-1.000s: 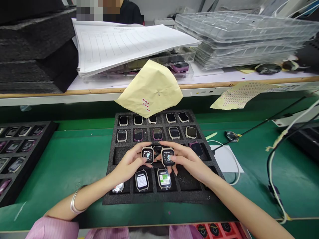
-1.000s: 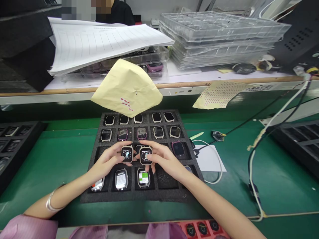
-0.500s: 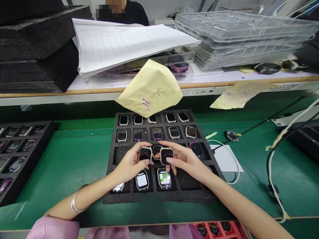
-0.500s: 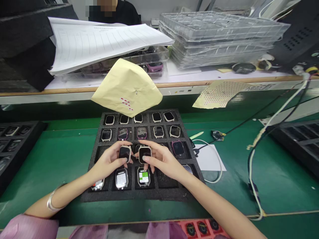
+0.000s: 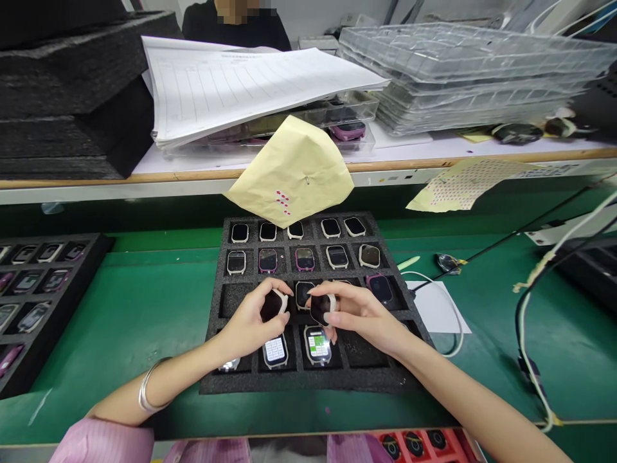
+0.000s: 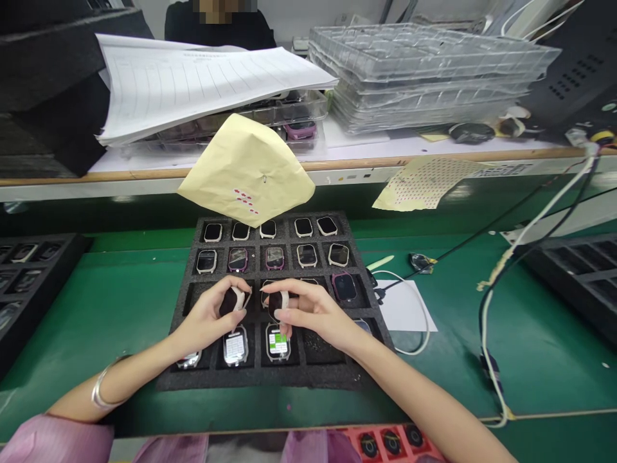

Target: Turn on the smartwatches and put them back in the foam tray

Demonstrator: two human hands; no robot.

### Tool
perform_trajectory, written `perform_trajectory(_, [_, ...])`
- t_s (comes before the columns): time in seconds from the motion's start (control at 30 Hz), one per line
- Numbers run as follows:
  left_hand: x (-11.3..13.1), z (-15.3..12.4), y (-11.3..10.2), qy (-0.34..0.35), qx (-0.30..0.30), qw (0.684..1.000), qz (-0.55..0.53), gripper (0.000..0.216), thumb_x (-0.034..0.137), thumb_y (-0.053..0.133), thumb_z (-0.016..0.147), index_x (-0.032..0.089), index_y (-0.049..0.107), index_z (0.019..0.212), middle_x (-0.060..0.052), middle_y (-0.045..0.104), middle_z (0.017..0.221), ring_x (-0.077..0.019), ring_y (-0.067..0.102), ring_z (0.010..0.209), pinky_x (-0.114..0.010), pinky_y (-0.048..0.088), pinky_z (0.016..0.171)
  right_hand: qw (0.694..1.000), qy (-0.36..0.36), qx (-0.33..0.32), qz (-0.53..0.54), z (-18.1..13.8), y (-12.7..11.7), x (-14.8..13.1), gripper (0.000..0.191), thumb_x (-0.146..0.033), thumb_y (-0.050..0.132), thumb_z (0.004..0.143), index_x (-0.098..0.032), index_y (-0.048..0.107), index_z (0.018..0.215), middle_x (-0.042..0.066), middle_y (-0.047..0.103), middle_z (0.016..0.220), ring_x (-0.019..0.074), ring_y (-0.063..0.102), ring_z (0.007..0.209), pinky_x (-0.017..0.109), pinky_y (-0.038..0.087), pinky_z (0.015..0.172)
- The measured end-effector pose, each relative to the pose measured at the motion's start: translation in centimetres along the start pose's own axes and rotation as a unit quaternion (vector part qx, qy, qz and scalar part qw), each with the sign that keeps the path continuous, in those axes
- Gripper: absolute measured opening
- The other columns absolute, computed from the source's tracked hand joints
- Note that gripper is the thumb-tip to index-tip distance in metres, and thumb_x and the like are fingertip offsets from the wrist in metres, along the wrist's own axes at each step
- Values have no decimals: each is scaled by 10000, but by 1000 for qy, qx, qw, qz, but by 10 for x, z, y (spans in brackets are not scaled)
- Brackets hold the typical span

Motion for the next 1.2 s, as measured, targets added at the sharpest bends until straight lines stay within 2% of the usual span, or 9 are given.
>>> perform_trajectory(0.17, [-1, 0, -1, 12, 4, 1000, -8, 320, 92, 554, 790, 204, 526, 1088, 17, 520, 858, -145, 485, 772, -239, 389, 696, 1000, 9, -20, -4, -1, 1, 0, 427, -247, 748, 825, -170, 632, 1228, -5, 643, 671, 127, 631, 561, 240, 537, 565])
perform_trajectory(0.33, [-1, -1, 1, 2, -7, 1000, -21, 325, 98, 566, 810, 202, 517, 1115, 34, 501, 808, -122, 452, 698, -224, 363, 644, 1000, -8, -19, 14, 1, 1, -2, 453, -237, 727, 843, -187, 609, 1278, 26, 674, 806, 112, 626, 580, 224, 529, 557])
perform_trajectory(0.43, [-1, -1, 2, -2, -12, 1000, -26, 325, 112, 567, 820, 203, 509, 1126, 34, 505, 806, -122, 451, 696, -225, 367, 647, 999, -5, -23, 22, 1, 1, -3, 451, -238, 707, 863, -184, 600, 1298, 28, 670, 796, 113, 633, 590, 228, 531, 581])
perform_trajectory(0.6, [3, -1, 1, 3, -18, 1000, 1, 306, 74, 537, 797, 199, 522, 1076, 29, 534, 835, -129, 484, 745, -236, 385, 711, 999, 9, -17, 38, 1, -1, -3, 419, -233, 726, 841, -180, 641, 1249, 22, 664, 747, 114, 624, 557, 223, 523, 553])
perform_trajectory(0.83, [4, -2, 1, 1, -10, 1000, 7, 306, 103, 547, 797, 197, 514, 1086, 41, 503, 784, -116, 452, 671, -226, 362, 623, 1000, 6, -2, 25, 2, -3, -2, 420, -251, 734, 830, -179, 643, 1234, 2, 638, 673, 121, 619, 549, 227, 514, 559])
perform_trajectory(1.0, [6, -3, 1, 5, -16, 1000, 27, 295, 64, 526, 757, 189, 525, 1025, 41, 510, 767, -118, 471, 685, -229, 379, 656, 1000, 15, 6, 16, 0, -2, -3, 417, -265, 734, 821, -158, 650, 1214, 4, 642, 659, 121, 605, 506, 231, 501, 523])
perform_trajectory(1.2, [8, -2, 1, 9, -6, 1000, 27, 298, 92, 530, 759, 191, 530, 1040, 41, 508, 749, -123, 478, 670, -234, 401, 654, 999, 17, 9, 27, -1, 0, -4, 432, -283, 744, 810, -153, 653, 1212, 4, 627, 662, 125, 596, 512, 243, 509, 510])
Point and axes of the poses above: each hand's wrist, its own z-axis towards the middle knuckle, its own y-axis out of the palm, x = y × z, the point moved 1 cm from there along z, towards the middle knuckle
